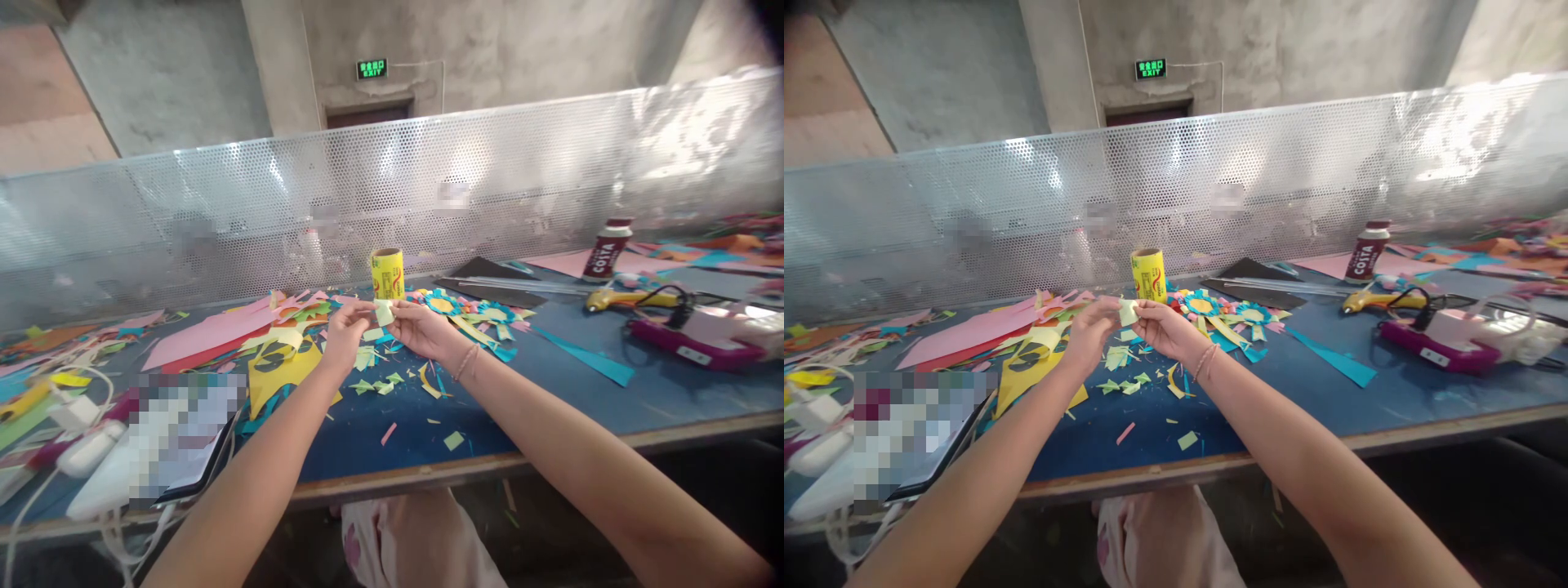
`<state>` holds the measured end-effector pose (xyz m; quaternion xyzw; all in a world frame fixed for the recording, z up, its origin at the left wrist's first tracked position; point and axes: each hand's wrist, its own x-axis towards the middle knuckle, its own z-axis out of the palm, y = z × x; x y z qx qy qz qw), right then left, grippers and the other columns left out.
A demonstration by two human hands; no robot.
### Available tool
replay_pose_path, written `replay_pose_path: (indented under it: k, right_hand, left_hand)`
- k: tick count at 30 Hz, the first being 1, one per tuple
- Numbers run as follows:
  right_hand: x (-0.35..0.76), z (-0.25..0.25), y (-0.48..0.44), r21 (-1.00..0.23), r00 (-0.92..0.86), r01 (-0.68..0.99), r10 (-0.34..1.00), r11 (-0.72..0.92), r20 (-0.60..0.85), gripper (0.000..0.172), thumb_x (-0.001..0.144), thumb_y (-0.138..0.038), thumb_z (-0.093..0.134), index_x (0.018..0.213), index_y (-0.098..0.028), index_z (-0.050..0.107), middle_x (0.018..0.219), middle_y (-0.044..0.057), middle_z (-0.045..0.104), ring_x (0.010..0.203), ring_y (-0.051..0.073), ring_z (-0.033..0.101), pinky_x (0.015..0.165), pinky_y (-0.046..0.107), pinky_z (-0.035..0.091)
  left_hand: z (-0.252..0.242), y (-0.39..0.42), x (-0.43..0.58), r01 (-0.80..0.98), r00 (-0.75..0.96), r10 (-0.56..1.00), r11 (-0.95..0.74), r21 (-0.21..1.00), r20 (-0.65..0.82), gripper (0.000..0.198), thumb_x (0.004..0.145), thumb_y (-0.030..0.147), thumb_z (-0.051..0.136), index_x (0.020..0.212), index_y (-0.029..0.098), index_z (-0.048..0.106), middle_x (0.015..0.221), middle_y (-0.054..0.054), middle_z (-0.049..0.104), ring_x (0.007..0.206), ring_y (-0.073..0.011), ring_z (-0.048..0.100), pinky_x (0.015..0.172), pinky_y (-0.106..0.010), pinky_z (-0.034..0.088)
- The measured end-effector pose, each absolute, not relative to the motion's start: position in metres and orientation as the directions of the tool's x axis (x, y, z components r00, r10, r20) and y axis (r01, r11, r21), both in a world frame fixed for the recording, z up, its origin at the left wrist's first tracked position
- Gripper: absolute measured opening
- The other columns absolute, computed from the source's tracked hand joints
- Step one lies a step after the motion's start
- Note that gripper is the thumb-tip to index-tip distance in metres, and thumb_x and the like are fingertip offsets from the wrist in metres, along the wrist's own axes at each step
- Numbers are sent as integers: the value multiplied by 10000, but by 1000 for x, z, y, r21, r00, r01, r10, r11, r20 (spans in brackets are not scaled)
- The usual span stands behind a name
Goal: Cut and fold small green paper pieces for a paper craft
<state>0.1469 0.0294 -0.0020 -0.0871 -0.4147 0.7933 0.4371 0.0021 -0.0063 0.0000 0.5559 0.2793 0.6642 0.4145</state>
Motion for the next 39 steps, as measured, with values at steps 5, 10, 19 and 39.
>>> replay_pose_path:
  k: [5,10,19,39]
  right_hand:
    - [147,-1,27,-685,-616,-655,750,-319,240,186,825,-2,409,943,-108,507,760,20,621,689,69,634,683,151,538]
    - [144,3,19,-662,-647,-668,704,-340,292,192,830,-4,383,943,-106,500,742,24,619,676,71,637,671,153,539]
    - [145,6,14,-664,-662,-669,674,-334,328,194,842,-20,361,899,-134,506,725,9,617,653,65,628,682,162,540]
    - [141,5,11,-676,-614,-682,720,-279,323,111,821,-44,483,855,-130,543,692,-17,628,598,44,621,631,122,530]
  left_hand:
    - [1,-10,2,36,-71,759,-646,762,647,108,625,168,654,731,188,666,800,-23,663,791,-151,611,746,-299,491]
    - [0,-17,6,77,-149,688,-708,702,710,95,664,228,663,753,212,693,830,-21,674,801,-149,617,751,-301,493]
    - [11,-29,7,51,-45,671,-739,672,740,121,677,204,658,781,237,707,911,-34,639,878,-156,587,802,-294,474]
    - [5,-24,17,-194,-129,757,-652,733,640,111,620,155,682,716,200,650,843,3,634,842,-128,582,808,-275,448]
